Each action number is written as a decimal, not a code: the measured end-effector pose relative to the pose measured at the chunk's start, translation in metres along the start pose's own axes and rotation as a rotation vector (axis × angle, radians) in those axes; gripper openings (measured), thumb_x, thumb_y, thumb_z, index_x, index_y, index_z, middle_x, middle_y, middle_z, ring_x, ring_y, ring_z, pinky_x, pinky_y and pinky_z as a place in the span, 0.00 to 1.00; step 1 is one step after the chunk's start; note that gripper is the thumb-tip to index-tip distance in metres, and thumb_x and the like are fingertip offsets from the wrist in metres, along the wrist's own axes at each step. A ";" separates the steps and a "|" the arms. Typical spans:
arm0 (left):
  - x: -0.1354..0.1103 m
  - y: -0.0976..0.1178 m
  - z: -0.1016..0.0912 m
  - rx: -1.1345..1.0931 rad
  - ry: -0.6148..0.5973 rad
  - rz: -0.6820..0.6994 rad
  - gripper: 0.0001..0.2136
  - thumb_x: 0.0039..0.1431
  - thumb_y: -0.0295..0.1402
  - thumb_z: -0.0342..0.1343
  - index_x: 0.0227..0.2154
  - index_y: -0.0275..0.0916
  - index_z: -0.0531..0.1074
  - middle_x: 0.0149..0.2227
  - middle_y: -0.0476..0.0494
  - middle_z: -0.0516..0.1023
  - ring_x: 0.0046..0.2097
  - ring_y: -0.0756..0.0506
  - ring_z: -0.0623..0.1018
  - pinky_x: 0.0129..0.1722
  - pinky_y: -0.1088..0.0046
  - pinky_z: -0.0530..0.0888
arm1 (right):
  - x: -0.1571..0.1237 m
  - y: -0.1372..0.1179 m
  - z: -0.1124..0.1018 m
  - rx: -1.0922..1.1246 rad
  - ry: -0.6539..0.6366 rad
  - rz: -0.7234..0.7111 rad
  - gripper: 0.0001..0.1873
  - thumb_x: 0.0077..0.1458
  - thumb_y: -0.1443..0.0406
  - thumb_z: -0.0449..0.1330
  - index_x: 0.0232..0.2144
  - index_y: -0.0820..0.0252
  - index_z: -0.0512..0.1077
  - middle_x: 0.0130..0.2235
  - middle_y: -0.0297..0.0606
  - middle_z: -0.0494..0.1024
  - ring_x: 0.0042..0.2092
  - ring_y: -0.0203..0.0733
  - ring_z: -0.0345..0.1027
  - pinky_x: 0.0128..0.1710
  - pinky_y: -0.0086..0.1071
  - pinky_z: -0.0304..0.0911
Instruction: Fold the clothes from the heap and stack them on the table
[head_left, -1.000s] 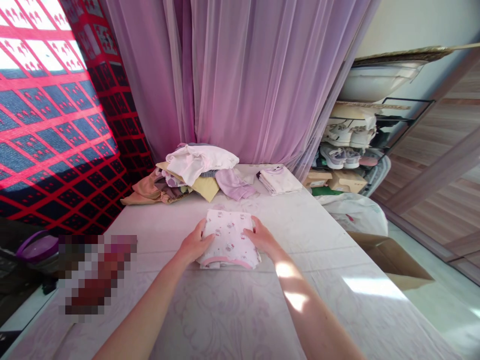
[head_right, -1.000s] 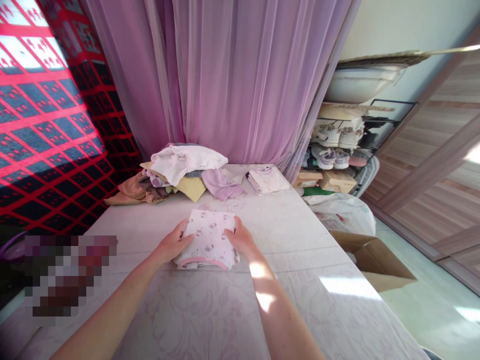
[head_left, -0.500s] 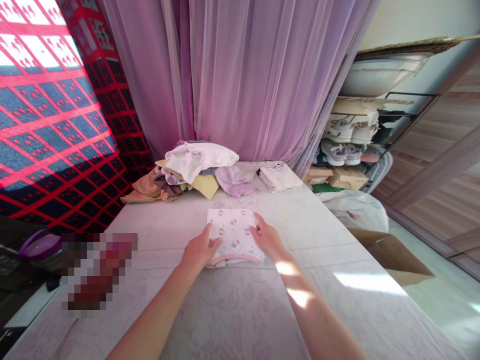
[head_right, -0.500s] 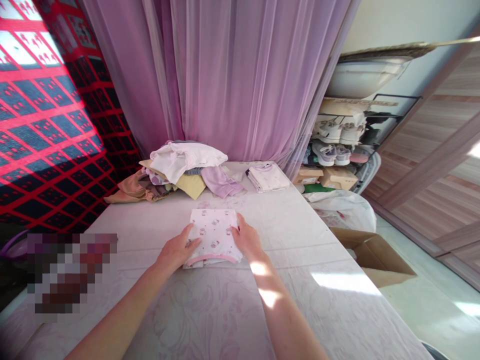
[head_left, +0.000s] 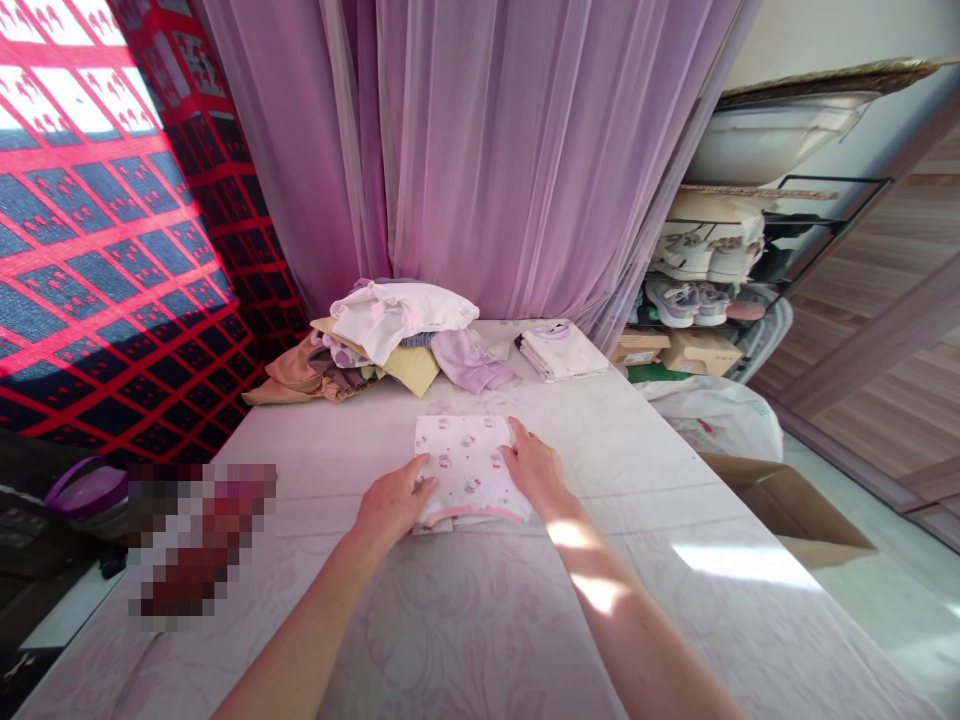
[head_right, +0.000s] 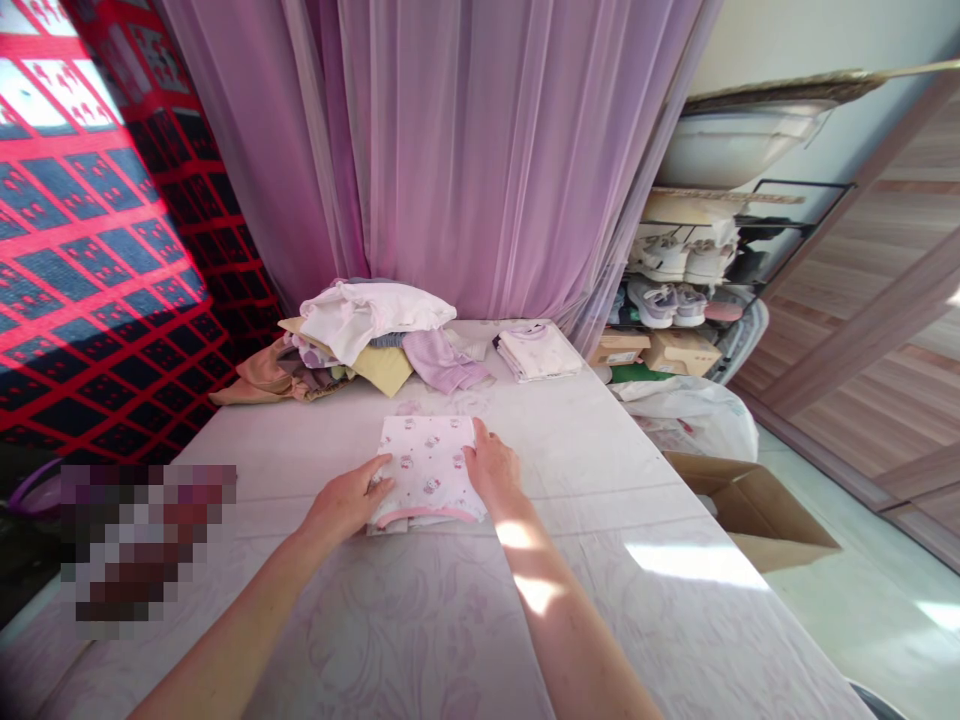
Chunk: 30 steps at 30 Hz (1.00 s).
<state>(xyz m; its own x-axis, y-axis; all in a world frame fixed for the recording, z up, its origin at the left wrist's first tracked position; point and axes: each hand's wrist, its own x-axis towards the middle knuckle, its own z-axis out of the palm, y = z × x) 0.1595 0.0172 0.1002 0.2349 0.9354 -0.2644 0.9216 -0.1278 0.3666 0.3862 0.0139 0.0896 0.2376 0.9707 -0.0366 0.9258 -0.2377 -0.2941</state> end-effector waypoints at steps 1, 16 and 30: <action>0.000 -0.001 0.000 -0.027 0.001 0.002 0.24 0.62 0.43 0.44 0.60 0.46 0.62 0.50 0.39 0.77 0.51 0.37 0.75 0.45 0.65 0.69 | 0.002 0.001 0.000 0.011 0.002 -0.011 0.27 0.62 0.62 0.50 0.62 0.55 0.55 0.46 0.43 0.75 0.44 0.45 0.71 0.40 0.33 0.58; 0.010 0.000 -0.025 0.163 0.035 0.027 0.19 0.61 0.45 0.45 0.47 0.46 0.75 0.46 0.37 0.78 0.47 0.35 0.76 0.42 0.62 0.69 | 0.041 0.008 0.001 0.264 -0.032 0.062 0.28 0.60 0.60 0.50 0.62 0.56 0.58 0.43 0.38 0.79 0.45 0.44 0.71 0.42 0.33 0.61; 0.074 0.025 0.036 0.215 0.176 0.344 0.32 0.62 0.53 0.41 0.65 0.42 0.54 0.68 0.37 0.50 0.68 0.34 0.50 0.64 0.49 0.47 | 0.073 0.002 0.028 0.425 0.098 0.054 0.26 0.56 0.67 0.54 0.58 0.55 0.65 0.44 0.38 0.79 0.44 0.40 0.72 0.47 0.32 0.62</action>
<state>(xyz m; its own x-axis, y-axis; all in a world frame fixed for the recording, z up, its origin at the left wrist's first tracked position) 0.2107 0.0718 0.0574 0.5002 0.8659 0.0035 0.8466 -0.4899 0.2079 0.3971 0.0858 0.0592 0.3278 0.9445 0.0220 0.7130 -0.2321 -0.6616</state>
